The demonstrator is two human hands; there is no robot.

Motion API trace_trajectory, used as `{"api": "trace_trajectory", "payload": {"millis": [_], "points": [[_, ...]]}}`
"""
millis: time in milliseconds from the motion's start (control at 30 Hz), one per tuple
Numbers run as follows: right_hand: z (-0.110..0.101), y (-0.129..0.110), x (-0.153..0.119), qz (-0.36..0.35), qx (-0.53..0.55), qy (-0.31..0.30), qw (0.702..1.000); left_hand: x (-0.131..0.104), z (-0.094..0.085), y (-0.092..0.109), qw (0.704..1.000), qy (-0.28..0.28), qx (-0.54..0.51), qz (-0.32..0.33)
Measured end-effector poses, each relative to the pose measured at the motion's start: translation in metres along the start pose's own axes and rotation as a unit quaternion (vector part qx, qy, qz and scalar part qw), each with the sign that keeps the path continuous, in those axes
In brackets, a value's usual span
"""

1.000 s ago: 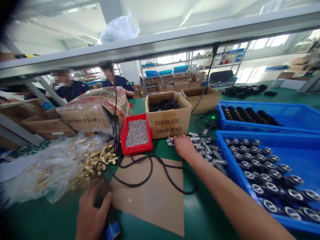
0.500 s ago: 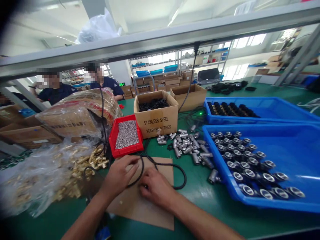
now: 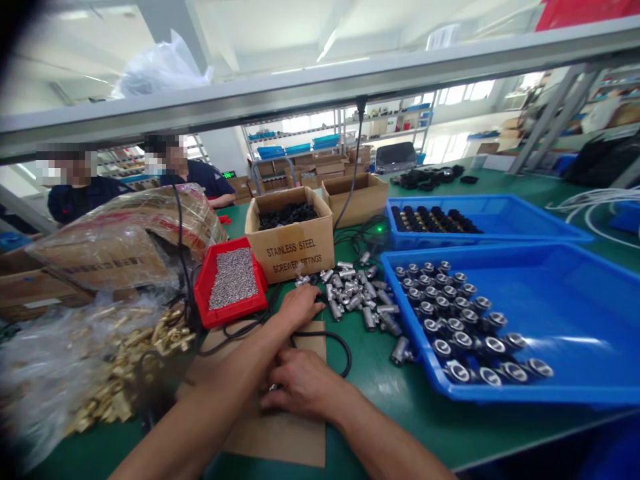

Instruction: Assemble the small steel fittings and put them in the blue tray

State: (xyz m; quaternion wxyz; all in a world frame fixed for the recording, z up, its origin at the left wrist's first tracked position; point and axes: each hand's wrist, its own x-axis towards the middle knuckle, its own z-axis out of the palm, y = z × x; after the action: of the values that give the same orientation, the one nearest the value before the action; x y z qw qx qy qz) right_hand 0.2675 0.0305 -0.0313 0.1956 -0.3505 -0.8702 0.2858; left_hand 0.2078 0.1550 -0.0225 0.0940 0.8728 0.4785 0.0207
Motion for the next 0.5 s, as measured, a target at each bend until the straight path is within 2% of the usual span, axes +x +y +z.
{"api": "trace_trajectory", "payload": {"millis": [133, 233, 400, 500], "points": [[-0.012, 0.000, -0.005, 0.016, 0.028, -0.034, 0.999, -0.013, -0.009, -0.008, 0.999, 0.029, -0.029, -0.009], [-0.016, -0.002, -0.007, 0.036, 0.051, -0.036, 0.997, -0.037, -0.024, -0.022, 0.996, 0.055, -0.071, -0.016], [-0.011, -0.003, -0.004, 0.040, 0.093, 0.015, 0.995, -0.114, -0.049, -0.050, 0.984, 0.063, -0.162, -0.030], [-0.004, -0.002, -0.001, 0.041, 0.109, 0.033, 0.993, -0.163, -0.053, -0.054, 0.963, 0.046, -0.264, -0.033]]}}
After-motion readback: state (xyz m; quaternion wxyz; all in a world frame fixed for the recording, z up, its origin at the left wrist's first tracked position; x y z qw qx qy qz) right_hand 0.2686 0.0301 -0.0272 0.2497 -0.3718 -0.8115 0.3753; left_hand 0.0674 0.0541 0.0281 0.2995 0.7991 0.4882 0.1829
